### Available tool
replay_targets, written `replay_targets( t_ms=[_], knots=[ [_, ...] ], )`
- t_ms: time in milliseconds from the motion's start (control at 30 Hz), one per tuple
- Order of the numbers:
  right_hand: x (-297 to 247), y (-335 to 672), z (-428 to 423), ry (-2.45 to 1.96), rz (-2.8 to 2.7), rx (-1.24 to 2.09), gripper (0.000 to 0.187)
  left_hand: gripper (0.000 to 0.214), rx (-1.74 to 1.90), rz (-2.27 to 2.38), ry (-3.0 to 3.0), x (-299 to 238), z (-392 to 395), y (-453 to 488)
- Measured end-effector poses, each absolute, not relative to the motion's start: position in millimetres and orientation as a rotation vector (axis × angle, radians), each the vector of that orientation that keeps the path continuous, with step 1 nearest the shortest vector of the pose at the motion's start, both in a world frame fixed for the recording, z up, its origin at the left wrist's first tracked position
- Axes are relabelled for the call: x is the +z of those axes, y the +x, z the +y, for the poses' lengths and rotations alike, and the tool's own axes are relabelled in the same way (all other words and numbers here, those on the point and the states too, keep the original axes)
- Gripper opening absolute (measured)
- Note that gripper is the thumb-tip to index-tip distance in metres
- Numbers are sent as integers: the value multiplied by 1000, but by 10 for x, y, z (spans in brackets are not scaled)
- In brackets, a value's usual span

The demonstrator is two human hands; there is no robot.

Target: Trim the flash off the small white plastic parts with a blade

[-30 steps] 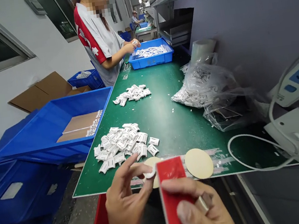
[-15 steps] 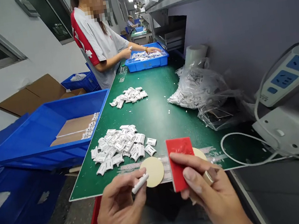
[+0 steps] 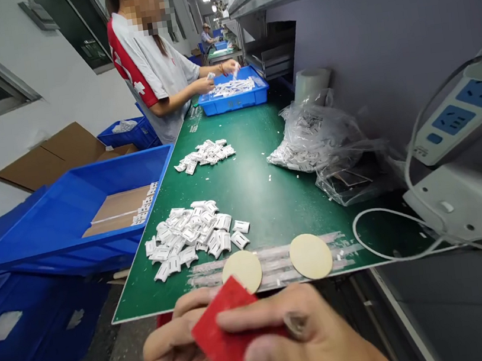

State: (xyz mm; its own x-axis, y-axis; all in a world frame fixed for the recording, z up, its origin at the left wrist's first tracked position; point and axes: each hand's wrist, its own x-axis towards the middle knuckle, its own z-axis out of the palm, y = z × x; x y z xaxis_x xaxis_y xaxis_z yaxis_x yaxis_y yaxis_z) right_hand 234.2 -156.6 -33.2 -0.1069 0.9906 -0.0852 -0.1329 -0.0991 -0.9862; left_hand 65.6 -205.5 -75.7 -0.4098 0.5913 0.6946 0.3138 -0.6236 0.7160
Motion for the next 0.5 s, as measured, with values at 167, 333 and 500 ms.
replay_targets(
  t_ms=[167, 333, 500],
  knots=[
    [-382, 2311, -1549, -1177, -984, 1408, 55, 41, 2201, 1327, 1465, -779, -2105, 699],
    [-384, 2340, -1532, -1181, -783, 1303, 41, 58, 2337, 1228, 1194, -629, -2227, 626],
    [-412, 2428, -1772, -1119, -830, 1316, 23, 23, 1660, 776, 279, -418, -2201, 579]
  ],
)
